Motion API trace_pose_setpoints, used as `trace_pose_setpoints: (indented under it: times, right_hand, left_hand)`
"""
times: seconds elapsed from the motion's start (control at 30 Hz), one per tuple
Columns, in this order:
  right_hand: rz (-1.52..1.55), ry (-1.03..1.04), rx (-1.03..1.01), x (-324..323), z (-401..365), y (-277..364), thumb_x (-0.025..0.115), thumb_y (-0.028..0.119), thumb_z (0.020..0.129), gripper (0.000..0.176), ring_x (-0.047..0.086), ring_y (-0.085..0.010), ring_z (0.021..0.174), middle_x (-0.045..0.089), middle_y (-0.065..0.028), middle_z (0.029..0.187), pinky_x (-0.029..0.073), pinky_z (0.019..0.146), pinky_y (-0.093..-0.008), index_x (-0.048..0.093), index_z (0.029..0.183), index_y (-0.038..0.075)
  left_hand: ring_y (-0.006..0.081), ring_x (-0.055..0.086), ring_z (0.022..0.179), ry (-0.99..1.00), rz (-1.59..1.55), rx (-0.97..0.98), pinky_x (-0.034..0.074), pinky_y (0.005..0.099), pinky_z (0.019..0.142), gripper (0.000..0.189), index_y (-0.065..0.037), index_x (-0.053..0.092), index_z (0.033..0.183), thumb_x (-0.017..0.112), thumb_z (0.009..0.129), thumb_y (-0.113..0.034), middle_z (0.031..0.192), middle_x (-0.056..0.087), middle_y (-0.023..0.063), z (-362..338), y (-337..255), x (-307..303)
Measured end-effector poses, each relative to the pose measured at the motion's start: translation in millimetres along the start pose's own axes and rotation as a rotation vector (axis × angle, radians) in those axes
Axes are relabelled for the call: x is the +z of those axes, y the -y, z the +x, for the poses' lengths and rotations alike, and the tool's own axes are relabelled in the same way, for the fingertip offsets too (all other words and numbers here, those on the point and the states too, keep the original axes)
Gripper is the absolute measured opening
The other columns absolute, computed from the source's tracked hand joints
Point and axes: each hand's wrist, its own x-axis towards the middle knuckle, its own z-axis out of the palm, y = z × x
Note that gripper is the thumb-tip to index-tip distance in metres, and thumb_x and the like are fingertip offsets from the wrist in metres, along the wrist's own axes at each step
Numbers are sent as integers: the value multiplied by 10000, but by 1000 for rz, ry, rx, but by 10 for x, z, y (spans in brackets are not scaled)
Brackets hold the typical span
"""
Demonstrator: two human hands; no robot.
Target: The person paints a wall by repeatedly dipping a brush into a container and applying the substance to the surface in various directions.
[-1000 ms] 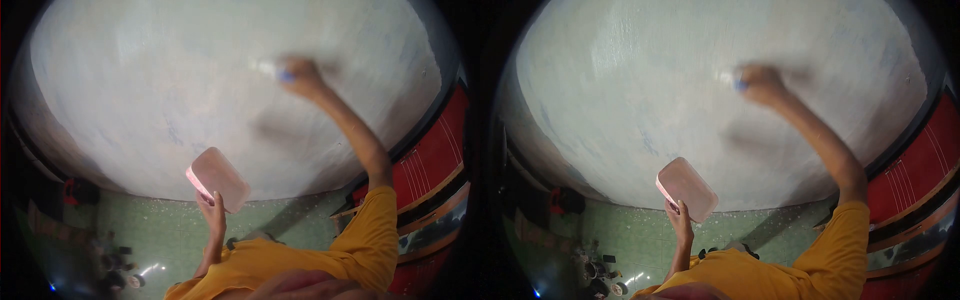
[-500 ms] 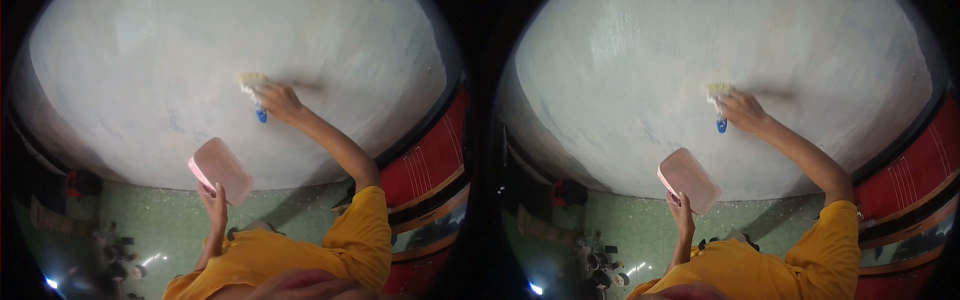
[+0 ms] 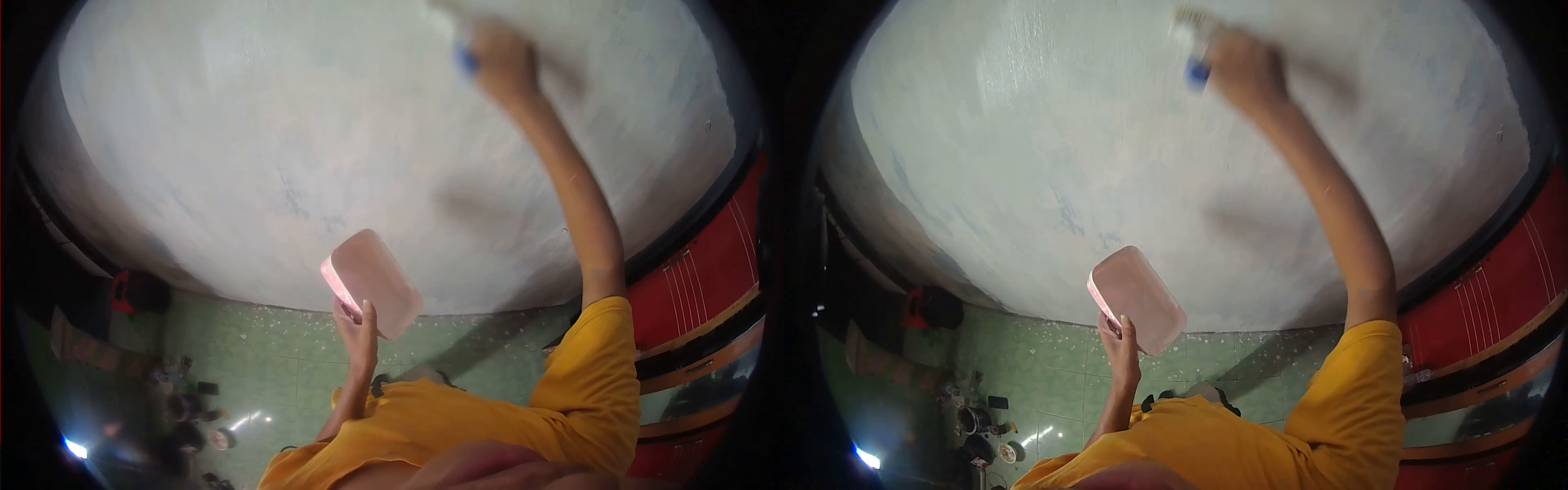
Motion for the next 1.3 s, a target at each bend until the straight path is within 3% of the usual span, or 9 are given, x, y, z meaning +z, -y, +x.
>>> trace_pose_setpoints:
  times: [0.03, 0.07, 0.13, 0.23, 0.53, 0.6, 0.77, 1.07, 1.3]
  right_hand:
    - [-43, 190, -34, 66, -235, 309, 626, 154, 720, 152, 631, -185, 817, 624, -18, 821, 543, 589, -336, 687, 857, 131]
    - [148, -114, -172, 216, -543, 510, 641, 100, 680, 219, 622, -178, 826, 622, -22, 844, 550, 593, -307, 681, 895, 88]
    - [375, 8, -196, 244, -986, 870, 643, 99, 698, 268, 633, -182, 851, 629, -22, 873, 559, 622, -332, 682, 963, 92]
    - [638, 158, -45, 85, -1200, 1074, 627, 82, 718, 283, 646, -191, 832, 653, -26, 963, 553, 647, -332, 683, 993, 110]
    - [1557, 79, 1077, -753, -1794, 1399, 671, 90, 858, 235, 594, -75, 668, 652, -73, 849, 481, 575, -219, 619, 1031, -60]
    - [1603, 74, 1254, -1015, -1987, 1545, 670, 93, 860, 260, 596, -79, 662, 646, -71, 856, 475, 564, -214, 598, 1057, -60]
    - [1623, 39, 1470, -1579, -2256, 1693, 676, 65, 847, 280, 625, -98, 715, 641, -90, 895, 514, 602, -217, 575, 1067, -76]
    - [1183, 136, 1223, -1861, -2748, 1896, 750, 58, 766, 144, 655, -113, 676, 687, -85, 767, 511, 612, -252, 673, 869, -7]
    - [1169, 219, 1140, -1989, -3260, 1525, 758, 10, 755, 227, 635, -115, 752, 680, -93, 891, 516, 679, -247, 652, 947, -48]
  left_hand:
    - [86, 438, 845, 9, -2, -7, 411, 238, 721, 616, 63, 289, 1311, 612, 889, -248, 1015, 445, 57, -3, -27, 2]
    - [82, 435, 829, 20, -3, -14, 408, 232, 704, 617, 63, 290, 1309, 613, 888, -252, 999, 442, 51, 2, -44, 5]
    - [80, 423, 807, 33, 18, 40, 402, 230, 694, 630, 66, 284, 1314, 614, 887, -258, 978, 427, 43, 43, 30, -10]
    - [79, 412, 794, 10, 27, 48, 396, 228, 687, 647, 71, 276, 1322, 615, 886, -264, 962, 415, 35, 50, -5, 31]
    - [93, 464, 842, 26, 41, 147, 421, 221, 690, 644, 61, 258, 1344, 604, 880, -223, 1062, 458, 84, 110, -89, 66]
    - [149, 430, 1056, 104, 53, 129, 369, 299, 924, 608, 51, 288, 1343, 546, 935, -319, 1181, 443, 112, 94, -143, 55]
    - [176, 405, 1146, 190, -10, 204, 329, 324, 987, 674, 55, 245, 1362, 554, 928, -358, 1257, 414, 136, 52, -164, 156]
    - [218, 344, 1265, 264, -119, 264, 290, 357, 1049, 879, 60, 190, 1391, 619, 859, -493, 1347, 353, 157, -333, 152, 476]
    - [246, 331, 1275, 222, -63, 251, 298, 400, 1049, 1101, 37, 115, 1409, 715, 727, -584, 1368, 287, 154, -823, 352, 934]
